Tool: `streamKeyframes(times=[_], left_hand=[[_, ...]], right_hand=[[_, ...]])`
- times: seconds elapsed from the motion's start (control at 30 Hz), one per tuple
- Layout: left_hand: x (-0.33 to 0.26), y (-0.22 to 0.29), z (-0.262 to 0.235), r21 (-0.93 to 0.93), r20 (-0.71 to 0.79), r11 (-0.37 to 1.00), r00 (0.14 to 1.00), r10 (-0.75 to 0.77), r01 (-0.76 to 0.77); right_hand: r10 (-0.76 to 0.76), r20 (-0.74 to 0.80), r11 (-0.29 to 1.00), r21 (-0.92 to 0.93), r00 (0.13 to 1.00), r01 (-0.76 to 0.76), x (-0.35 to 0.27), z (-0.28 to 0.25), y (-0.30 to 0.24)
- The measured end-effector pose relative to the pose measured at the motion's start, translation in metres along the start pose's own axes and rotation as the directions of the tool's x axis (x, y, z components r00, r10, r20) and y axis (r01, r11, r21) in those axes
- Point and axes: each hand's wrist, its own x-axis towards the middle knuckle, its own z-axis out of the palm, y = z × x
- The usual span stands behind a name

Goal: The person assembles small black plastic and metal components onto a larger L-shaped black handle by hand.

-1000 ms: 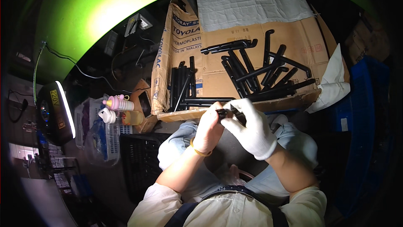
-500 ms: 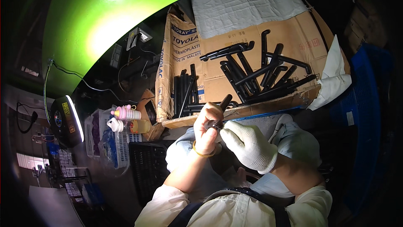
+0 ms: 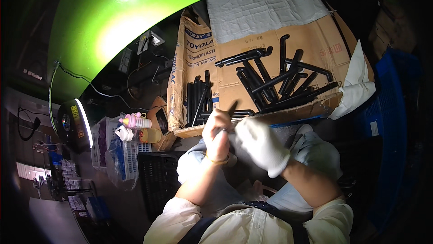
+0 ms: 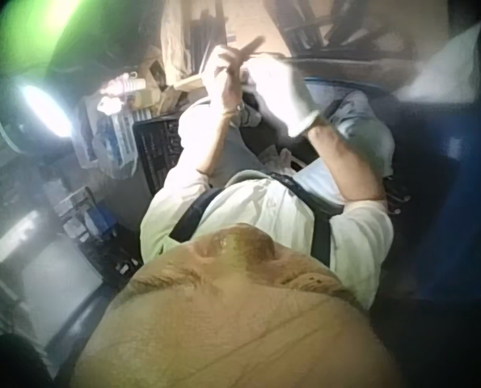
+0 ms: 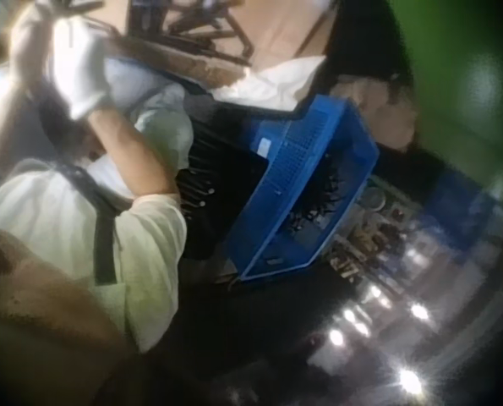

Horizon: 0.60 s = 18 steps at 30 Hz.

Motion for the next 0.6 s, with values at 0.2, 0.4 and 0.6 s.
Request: streamKeyframes(times=[0.2, 0.4, 0.6], left_hand=[[0.009, 0.011, 0.001, -0.474, 0.098, 0.863, 0.984, -0.148, 0.177], [-0.008, 0.009, 0.011, -0.475, -0.032, 0.799, 0.899, -0.436, 0.370], [-0.025, -0.019, -0.009, -0.619, 0.179, 0.718, 0.947, -0.266, 0.318]], right_hand=[[0.064, -0.145, 0.998, 0.030, 0.987, -0.061, 0.012, -0.003, 0.011], [0.101, -0.128, 0.962, 0.266, 0.987, -0.064, 0.016, 0.016, -0.029], [0.368, 0.062, 0.833, 0.422, 0.928, -0.359, 0.018, 0.009, -0.037]])
